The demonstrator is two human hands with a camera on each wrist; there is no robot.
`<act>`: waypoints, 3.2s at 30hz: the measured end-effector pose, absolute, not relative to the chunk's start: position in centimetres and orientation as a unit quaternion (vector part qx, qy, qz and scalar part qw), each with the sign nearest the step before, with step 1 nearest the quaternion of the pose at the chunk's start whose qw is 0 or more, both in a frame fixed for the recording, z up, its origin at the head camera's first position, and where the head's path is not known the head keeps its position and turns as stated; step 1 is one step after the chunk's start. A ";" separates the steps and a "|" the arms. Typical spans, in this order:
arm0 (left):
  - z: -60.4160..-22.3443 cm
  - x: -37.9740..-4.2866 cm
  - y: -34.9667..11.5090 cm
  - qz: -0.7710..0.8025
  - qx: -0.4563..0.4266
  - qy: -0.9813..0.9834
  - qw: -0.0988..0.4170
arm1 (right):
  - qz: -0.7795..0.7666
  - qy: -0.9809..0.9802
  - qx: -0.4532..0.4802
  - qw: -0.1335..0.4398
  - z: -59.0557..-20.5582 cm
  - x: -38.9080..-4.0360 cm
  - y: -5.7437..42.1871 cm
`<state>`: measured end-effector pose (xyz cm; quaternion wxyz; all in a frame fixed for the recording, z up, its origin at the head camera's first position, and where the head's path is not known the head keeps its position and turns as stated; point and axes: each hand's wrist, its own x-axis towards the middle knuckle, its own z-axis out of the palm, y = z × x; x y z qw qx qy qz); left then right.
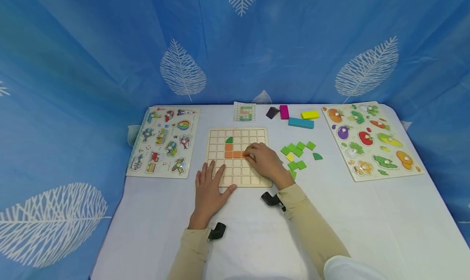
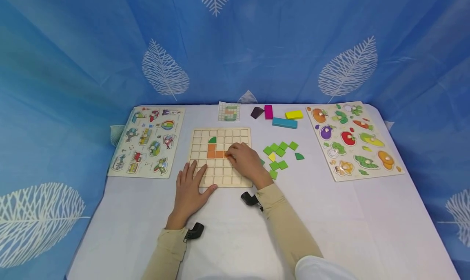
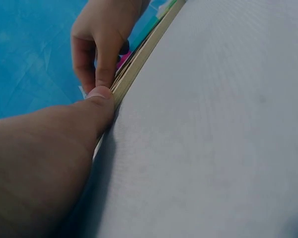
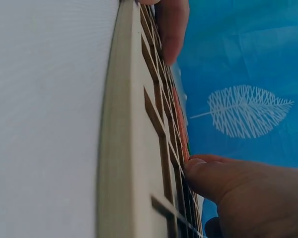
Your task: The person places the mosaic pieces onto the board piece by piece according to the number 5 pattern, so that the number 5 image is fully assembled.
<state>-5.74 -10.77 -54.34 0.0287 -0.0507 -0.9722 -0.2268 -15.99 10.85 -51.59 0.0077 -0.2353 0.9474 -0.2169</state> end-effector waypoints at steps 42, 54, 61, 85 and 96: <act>-54.4 -5.9 -10.7 -0.223 -0.040 -0.974 0.014 | -0.248 0.958 -0.129 -0.058 -53.2 -7.6 23.8; -54.1 -5.8 -10.7 -0.225 -0.042 -0.973 0.018 | -0.272 0.943 -0.180 -0.071 -51.3 -11.6 20.2; -54.2 -5.8 -10.6 -0.227 -0.041 -0.973 0.015 | -0.277 0.935 -0.220 -0.028 -50.0 -15.9 15.8; -54.5 -5.5 -10.7 -0.235 -0.058 -0.969 0.051 | -0.239 0.937 -0.249 0.058 -51.2 -22.7 8.6; -54.4 -5.7 -10.8 -0.232 -0.052 -0.971 0.037 | -0.204 0.947 -0.242 0.054 -50.6 -22.6 8.4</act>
